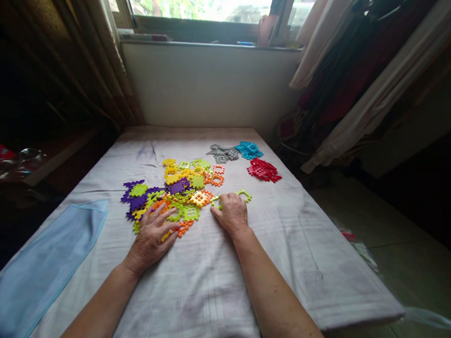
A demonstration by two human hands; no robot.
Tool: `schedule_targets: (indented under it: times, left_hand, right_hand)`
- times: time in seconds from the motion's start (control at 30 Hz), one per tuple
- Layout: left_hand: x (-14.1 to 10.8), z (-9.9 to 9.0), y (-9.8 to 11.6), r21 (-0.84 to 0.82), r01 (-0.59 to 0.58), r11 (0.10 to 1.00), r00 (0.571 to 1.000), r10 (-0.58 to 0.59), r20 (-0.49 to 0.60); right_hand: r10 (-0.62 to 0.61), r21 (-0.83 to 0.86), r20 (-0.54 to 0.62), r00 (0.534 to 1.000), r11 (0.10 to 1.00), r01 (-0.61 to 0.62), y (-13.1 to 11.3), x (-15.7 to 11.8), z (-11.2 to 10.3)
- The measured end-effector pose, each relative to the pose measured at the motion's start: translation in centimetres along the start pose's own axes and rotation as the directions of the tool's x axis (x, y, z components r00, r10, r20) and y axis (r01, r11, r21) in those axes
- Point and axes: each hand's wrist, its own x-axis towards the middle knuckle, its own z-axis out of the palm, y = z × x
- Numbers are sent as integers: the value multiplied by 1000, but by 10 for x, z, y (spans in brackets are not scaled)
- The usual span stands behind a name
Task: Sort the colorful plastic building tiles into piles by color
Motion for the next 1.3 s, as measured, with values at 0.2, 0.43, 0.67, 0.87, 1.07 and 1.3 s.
schedule_targets:
  times: [0.2, 0.43, 0.67, 0.87, 1.07, 1.3]
  left_hand:
    - [-2, -2, -10, -5, 54, 999, 998, -54, -14]
    - [-3, -1, -9, -26, 83, 996, 997, -83, -2]
    - [-5, -3, -14, -38, 100, 994, 995, -100, 12]
    - [-5, -5, -20, -55, 164, 985, 986, -164, 2]
    - [-5, -2, -23, -33, 210, 977, 974, -212, -78]
    - [-5, 2, -24, 12, 246, 969, 966, -244, -84]
  right_hand:
    - [68, 57, -134, 989, 997, -61, 24, 4, -6]
    - [259, -5, -150, 954, 965, -263, 50, 6, -6]
    - [276, -3, -154, 949, 960, -280, 46, 4, -7]
    - [-57, 138, -154, 986, 987, 79, 8, 1, -6]
    - [-401, 219, 9, 916, 895, 389, -40, -11, 4]
    - [-405, 147, 90, 910, 909, 390, -46, -11, 5]
